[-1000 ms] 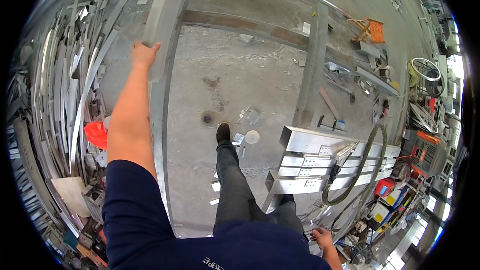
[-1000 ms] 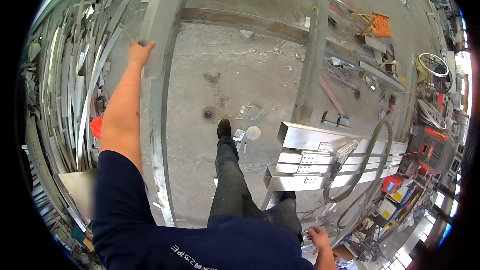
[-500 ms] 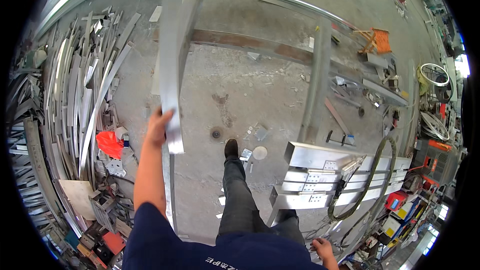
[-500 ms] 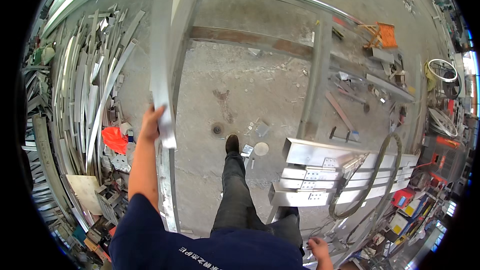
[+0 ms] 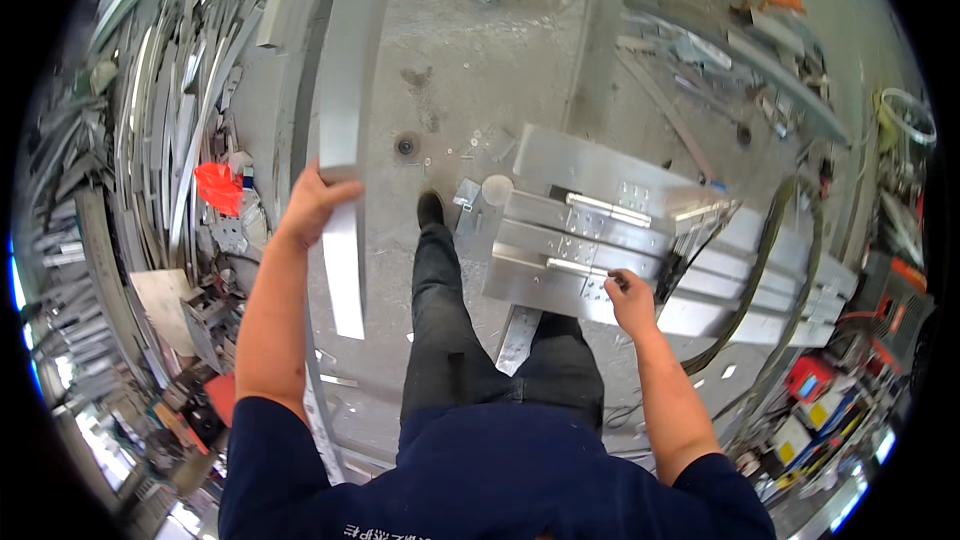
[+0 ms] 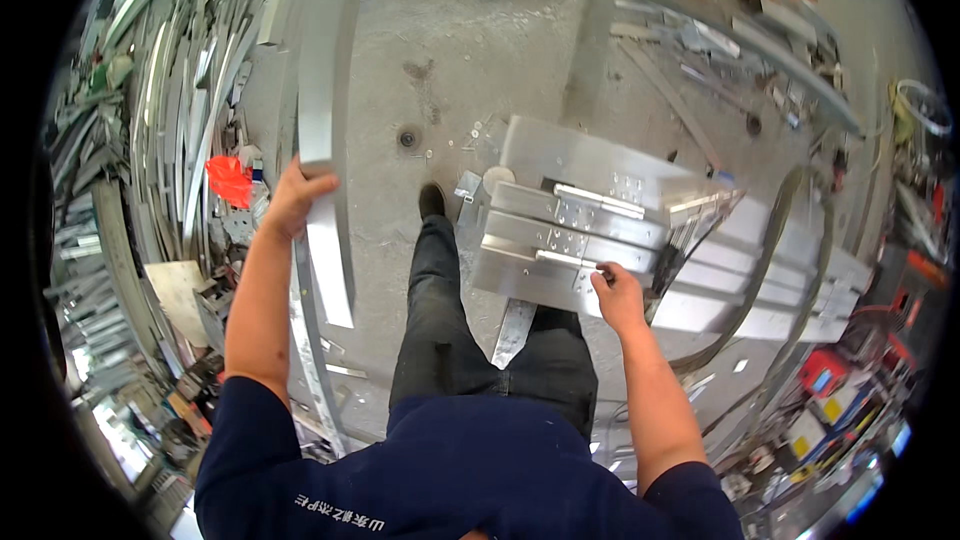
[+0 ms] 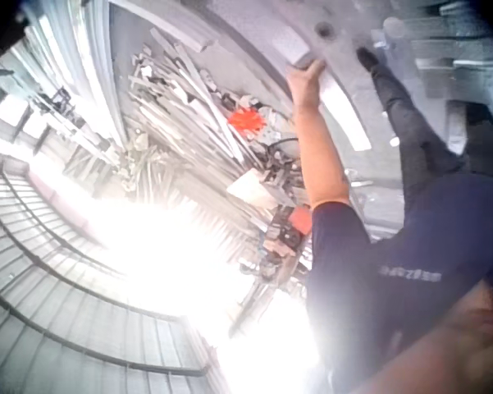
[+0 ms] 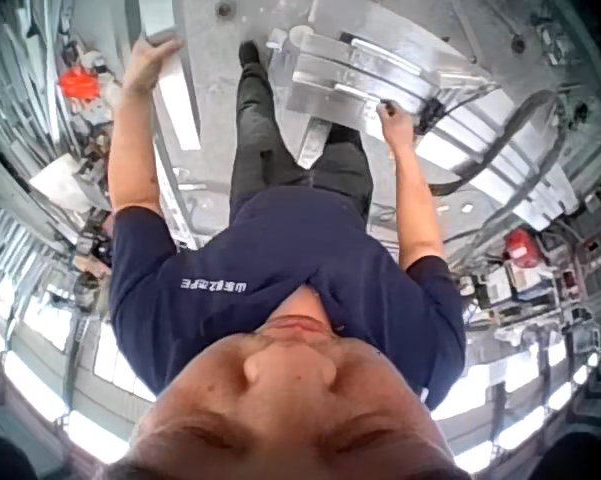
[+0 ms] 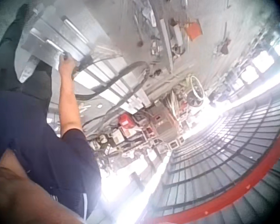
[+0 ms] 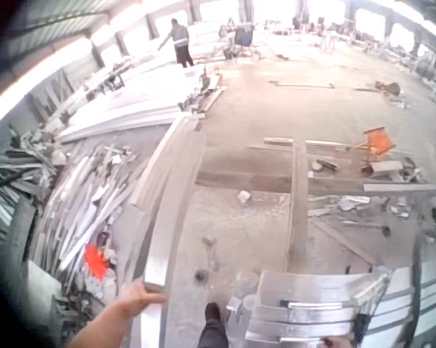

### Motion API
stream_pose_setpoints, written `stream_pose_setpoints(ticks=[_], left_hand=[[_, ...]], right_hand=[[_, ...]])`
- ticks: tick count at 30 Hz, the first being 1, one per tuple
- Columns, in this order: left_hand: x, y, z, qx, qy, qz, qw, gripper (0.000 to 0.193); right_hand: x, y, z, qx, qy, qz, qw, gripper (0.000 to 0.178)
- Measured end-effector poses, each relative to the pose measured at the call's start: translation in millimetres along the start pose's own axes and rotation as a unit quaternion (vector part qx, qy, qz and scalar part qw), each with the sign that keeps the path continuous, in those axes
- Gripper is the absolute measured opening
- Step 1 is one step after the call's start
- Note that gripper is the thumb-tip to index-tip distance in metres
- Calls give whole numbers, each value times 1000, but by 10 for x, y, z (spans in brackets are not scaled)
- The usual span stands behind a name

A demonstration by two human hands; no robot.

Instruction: The person aligns metal brackets onto a long metal frame and uses a rivet gun to fasten them in place. They repeatedly position brackets, fire the rivet gun, and adjust the frame components within a workshop setting.

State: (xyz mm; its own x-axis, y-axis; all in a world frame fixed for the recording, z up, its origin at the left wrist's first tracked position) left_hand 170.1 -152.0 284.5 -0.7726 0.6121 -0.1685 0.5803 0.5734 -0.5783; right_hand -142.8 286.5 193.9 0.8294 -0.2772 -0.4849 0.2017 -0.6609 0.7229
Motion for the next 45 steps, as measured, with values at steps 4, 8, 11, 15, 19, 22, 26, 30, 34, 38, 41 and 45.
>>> stream_pose_setpoints(ticks=[4,8,11,15,19,22,26,30,34,38,41,45], left_hand=[[703,695,66,1,21,0,1000,70],[1387,1264,372,-26,-20,-5,999,62],[1673,1616,755,-39,-19,-13,999,58],[1914,1836,986,-20,-31,41,998,58],[2029,1937,972,10,-43,57,997,59],[2116,1993,1015,4,-37,32,999,60],[2190,2005,1013,-8,-13,-14,1000,63],[2224,1978,977,5,-8,-3,1000,65],[2245,1934,965,-10,4,-20,1000,64],[2237,1917,946,-26,8,-5,1000,64],[2226,1915,968,-13,5,22,1000,65],[2213,1938,973,1,-1,35,999,67]], right_hand=[[344,-278,-362,-21,28,32,999,24],[782,-610,-943,11,60,57,996,25],[1052,-887,-1321,12,108,16,994,24],[1320,-1167,-1574,56,119,51,990,22],[1517,-1202,-1575,61,125,50,989,22],[1609,-1221,-1558,64,133,49,988,22],[1641,-1251,-1616,82,149,47,984,22],[1665,-1308,-1647,85,143,41,985,22],[1699,-1326,-1646,104,157,35,981,22],[1712,-1343,-1612,95,156,27,983,22],[1690,-1332,-1565,95,139,54,984,22],[1430,-1069,-1265,87,80,122,986,22]])
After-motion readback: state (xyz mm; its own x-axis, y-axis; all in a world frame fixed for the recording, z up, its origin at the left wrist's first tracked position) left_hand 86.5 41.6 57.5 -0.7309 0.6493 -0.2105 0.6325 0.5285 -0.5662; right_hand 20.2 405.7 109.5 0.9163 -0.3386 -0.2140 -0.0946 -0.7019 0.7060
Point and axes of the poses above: each hand's wrist, its own z-axis towards the middle knuckle, its own x-axis out of the palm, y = z × x, the point moved 1 cm from there along z, towards the middle knuckle, and after that the axes turned 15 degrees about -x, right-handed, at the moved point
